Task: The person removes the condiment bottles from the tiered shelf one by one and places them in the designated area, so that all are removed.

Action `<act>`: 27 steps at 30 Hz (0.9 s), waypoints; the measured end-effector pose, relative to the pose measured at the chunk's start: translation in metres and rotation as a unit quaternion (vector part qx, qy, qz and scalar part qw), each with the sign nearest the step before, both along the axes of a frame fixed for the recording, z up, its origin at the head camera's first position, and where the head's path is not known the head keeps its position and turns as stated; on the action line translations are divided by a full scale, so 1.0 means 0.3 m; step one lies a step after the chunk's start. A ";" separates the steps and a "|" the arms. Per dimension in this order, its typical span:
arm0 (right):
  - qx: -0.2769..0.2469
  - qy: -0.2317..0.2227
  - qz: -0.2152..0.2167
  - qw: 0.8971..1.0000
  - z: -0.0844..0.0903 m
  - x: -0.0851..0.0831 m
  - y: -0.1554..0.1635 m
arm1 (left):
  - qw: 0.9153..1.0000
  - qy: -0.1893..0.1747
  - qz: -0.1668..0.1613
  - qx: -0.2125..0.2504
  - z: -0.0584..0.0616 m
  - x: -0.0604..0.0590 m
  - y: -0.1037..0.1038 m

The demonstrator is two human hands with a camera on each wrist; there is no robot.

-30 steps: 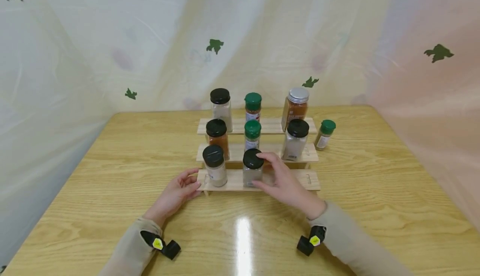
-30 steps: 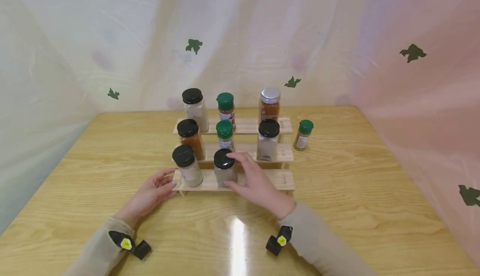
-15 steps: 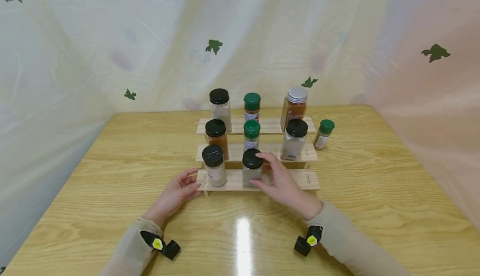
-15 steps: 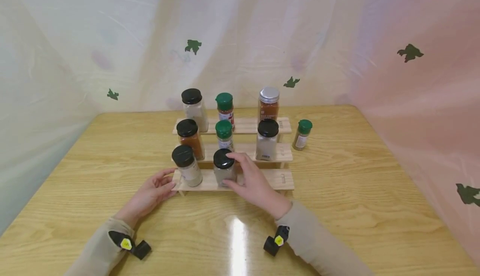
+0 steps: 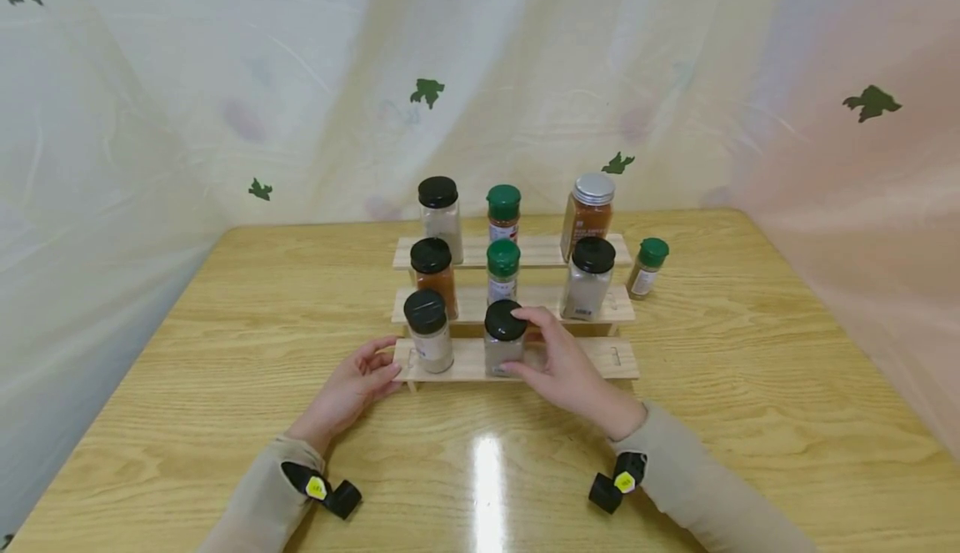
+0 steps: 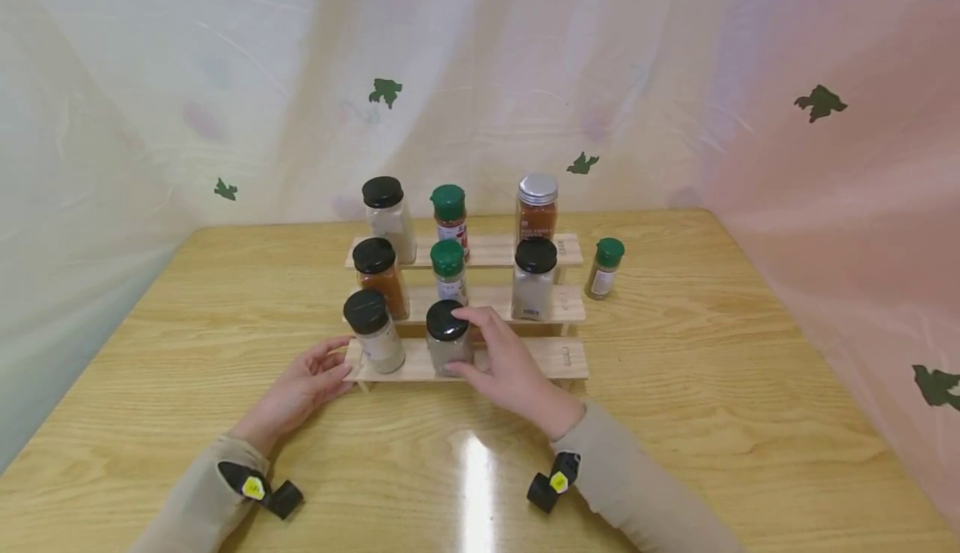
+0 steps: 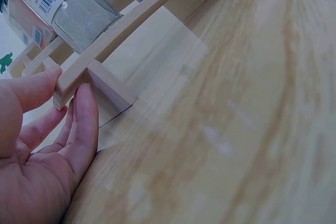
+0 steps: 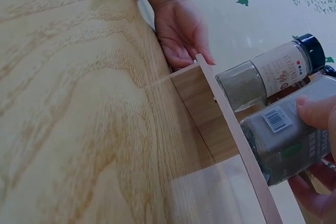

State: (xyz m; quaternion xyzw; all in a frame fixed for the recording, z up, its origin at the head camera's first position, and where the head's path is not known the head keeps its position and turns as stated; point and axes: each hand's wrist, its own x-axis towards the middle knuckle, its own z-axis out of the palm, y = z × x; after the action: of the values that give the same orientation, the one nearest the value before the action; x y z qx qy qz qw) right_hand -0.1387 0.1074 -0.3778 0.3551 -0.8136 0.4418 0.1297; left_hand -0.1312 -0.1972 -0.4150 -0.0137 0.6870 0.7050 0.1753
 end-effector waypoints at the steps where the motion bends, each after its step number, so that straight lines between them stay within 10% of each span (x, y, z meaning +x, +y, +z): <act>1: 0.000 -0.001 0.002 1.000 0.000 0.000 0.000 | 1.000 0.000 0.000 0.000 0.000 0.001 0.000; 27: 0.015 0.083 0.009 0.996 0.006 -0.016 0.043 | 1.000 0.000 -0.004 0.008 -0.007 -0.001 -0.004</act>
State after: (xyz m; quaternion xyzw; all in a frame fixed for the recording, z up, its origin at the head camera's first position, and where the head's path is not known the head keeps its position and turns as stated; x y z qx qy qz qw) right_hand -0.1434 0.1202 -0.3759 0.3994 -0.8034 0.3997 0.1878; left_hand -0.1316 -0.1984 -0.4171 -0.0095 0.6817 0.7094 0.1787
